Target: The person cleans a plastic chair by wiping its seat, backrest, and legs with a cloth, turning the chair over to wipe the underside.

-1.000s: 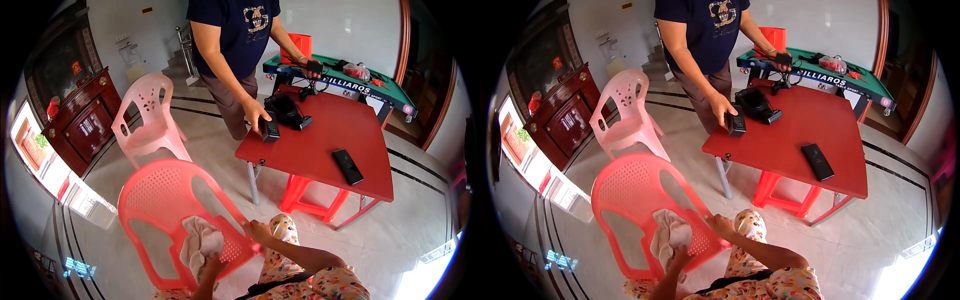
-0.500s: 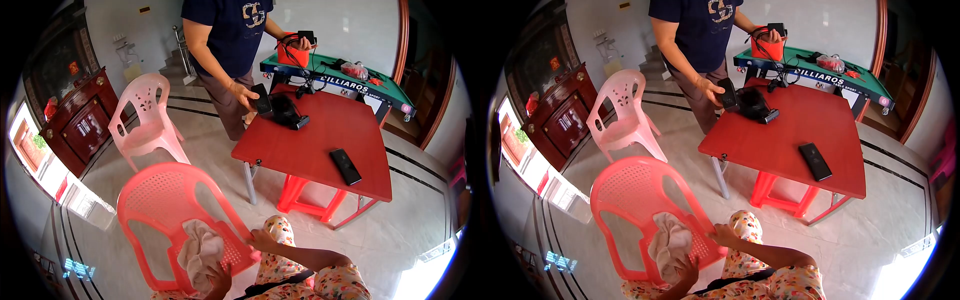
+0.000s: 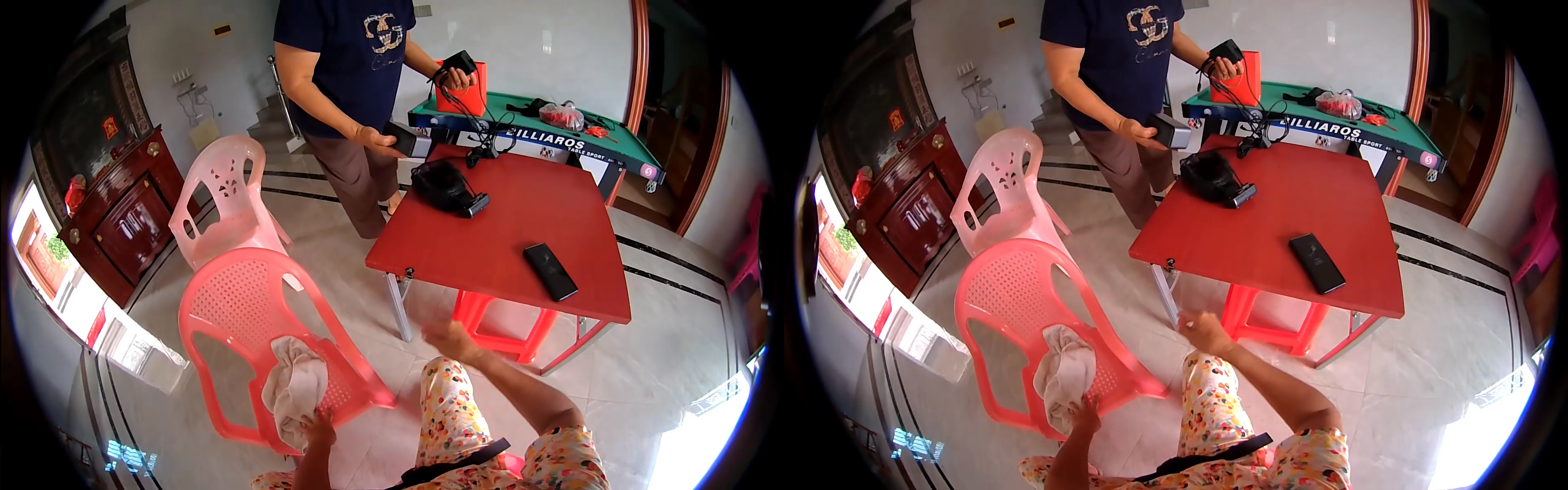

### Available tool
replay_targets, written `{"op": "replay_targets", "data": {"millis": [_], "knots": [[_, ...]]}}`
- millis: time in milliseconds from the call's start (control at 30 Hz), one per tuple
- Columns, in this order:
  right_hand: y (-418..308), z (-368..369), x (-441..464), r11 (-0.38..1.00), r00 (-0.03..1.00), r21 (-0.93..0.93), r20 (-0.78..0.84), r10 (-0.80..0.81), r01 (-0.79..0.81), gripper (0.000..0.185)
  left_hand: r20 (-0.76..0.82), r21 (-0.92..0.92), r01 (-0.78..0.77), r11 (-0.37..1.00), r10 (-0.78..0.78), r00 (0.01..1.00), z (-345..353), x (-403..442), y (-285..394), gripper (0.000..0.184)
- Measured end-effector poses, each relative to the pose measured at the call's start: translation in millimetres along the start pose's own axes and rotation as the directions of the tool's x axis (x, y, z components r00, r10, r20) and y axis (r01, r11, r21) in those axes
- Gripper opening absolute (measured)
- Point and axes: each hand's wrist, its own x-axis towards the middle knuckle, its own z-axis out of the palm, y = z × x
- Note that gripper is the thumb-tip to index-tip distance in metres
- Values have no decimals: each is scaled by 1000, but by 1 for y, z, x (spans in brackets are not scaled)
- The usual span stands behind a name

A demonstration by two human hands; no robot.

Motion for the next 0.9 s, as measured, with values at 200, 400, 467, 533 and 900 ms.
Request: {"op": "replay_targets", "data": {"millis": [200, 400, 467, 533, 900], "knots": [[-47, -69, 8, 998, 987, 52, -160, -25, 34, 20, 161, -124, 92, 988, -72, 984, -15, -5, 11, 86], [-60, -88, -16, 986, 946, 31, -289, -149, 165, 16, 333, -191, 93, 977, -25, 943, -40, -3, 7, 99], [-73, -100, -26, 983, 928, 64, -345, -139, 171, 15, 334, -182, 94, 979, -28, 942, -38, 0, 5, 102], [-98, -120, -41, 962, 844, 44, -493, -213, 269, 15, 341, -172, 94, 981, -30, 940, -33, 4, 5, 105], [-238, -207, -164, 197, -455, -793, -512, -729, 577, 47, 309, -139, 33, 990, 11, 951, -10, 15, 1, 105]]}}
